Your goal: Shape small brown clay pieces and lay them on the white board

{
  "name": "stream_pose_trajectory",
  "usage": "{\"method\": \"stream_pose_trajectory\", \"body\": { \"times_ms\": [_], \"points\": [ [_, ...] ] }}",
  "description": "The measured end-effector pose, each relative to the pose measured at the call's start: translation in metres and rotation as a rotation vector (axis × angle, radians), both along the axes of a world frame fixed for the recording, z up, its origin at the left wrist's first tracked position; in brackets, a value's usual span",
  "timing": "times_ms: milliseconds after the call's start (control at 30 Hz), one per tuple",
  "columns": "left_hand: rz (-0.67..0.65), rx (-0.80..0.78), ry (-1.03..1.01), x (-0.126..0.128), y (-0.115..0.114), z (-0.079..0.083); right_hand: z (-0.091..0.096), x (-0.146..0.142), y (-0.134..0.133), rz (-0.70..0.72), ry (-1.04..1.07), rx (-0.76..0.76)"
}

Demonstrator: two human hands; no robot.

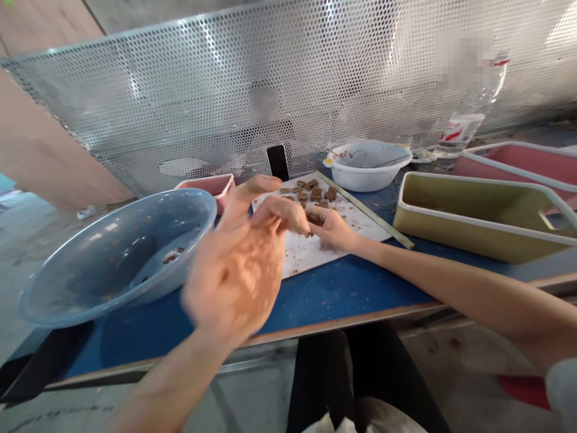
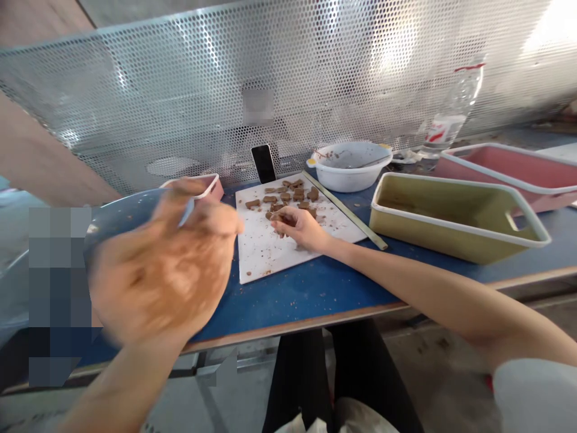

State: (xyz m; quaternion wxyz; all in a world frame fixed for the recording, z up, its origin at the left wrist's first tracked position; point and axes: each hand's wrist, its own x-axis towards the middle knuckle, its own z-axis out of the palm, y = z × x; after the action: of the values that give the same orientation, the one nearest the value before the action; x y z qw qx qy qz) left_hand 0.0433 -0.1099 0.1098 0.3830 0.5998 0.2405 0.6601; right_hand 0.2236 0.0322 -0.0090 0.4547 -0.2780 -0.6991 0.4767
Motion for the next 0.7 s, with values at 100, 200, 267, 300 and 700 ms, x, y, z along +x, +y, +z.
{"method": "stream_pose_trajectory", "body": {
  "times_ms": [100, 200, 267, 300, 700],
  "points": [
    [-0.004, 0.013, 0.016, 0.011, 0.046, -0.024, -0.004, -0.003, 0.001, 0.03, 0.045, -0.042],
    [0.122, 0.087, 0.246, 0.004, 0.094, -0.066, -0.007, -0.004, 0.002, 0.064, 0.048, -0.058],
    [0.303, 0.117, 0.367, -0.006, 0.112, -0.093, -0.008, -0.003, 0.002, 0.059, 0.034, -0.032],
    [0.353, 0.1, 0.408, -0.01, 0.117, -0.105, -0.008, -0.002, 0.001, 0.048, 0.026, -0.016],
    [0.217, -0.069, 0.429, -0.021, 0.102, -0.112, 0.002, 0.0, -0.008, -0.037, -0.085, 0.093]
  ]
}}
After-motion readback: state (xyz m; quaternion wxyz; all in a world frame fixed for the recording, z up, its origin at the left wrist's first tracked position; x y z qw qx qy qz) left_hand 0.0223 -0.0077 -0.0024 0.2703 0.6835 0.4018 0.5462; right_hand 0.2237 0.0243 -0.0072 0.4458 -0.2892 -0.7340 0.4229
